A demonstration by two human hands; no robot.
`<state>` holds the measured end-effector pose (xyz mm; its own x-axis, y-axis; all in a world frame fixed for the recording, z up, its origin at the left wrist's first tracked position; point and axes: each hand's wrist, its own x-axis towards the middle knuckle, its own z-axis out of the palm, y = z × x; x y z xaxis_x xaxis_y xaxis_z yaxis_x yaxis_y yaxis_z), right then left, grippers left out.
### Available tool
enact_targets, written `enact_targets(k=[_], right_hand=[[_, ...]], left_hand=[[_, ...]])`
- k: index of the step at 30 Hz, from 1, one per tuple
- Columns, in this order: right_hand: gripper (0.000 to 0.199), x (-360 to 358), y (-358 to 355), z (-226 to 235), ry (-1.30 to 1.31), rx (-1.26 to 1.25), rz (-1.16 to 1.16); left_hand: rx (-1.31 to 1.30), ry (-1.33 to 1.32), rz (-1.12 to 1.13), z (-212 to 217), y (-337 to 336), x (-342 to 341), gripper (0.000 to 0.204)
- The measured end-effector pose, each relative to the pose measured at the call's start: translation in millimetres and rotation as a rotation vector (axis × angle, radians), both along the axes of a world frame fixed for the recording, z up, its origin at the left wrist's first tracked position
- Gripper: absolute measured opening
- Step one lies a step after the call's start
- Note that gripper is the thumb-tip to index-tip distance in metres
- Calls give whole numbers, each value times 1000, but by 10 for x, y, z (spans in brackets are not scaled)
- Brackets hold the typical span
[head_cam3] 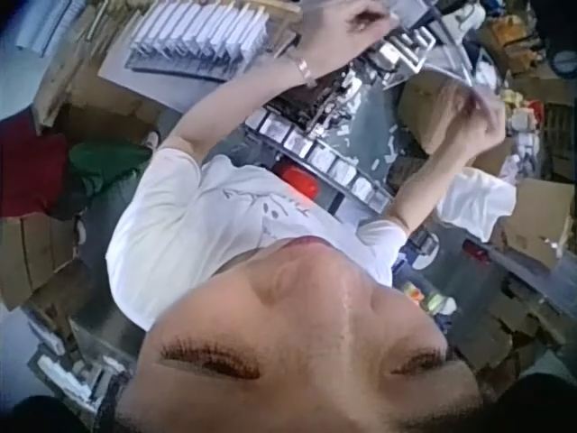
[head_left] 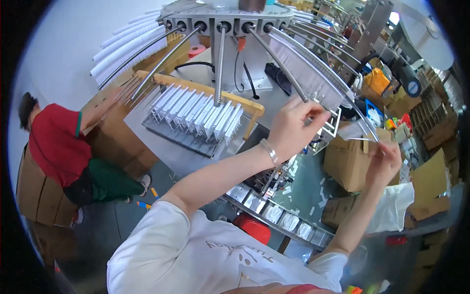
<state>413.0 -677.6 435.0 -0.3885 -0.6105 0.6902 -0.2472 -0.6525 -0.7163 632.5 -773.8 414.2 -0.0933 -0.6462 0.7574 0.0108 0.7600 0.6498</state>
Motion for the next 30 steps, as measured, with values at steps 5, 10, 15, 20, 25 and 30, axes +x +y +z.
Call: enact_targets(k=[5,10,15,20,25,30], right_hand=[[43,-210,693,1,-61,-24,113],[26,-305,1083,-59,-73,-44,148],[22,-278,1284,-95,-130,-18,65],[26,-270,1402,-134,-147,-33,76],[30,-195,1230,-212,-166,-90,179],[29,-301,1420,-463,-504,-125,-140]], left_hand=[[-277,-72,316,225,10,-301,26],[-337,-91,453,239,-85,-459,24],[-333,-59,522,208,-132,-508,18],[-320,-69,433,205,-39,-499,15],[-600,-206,233,91,192,-415,21],[-555,-189,-152,-275,798,-194,35]])
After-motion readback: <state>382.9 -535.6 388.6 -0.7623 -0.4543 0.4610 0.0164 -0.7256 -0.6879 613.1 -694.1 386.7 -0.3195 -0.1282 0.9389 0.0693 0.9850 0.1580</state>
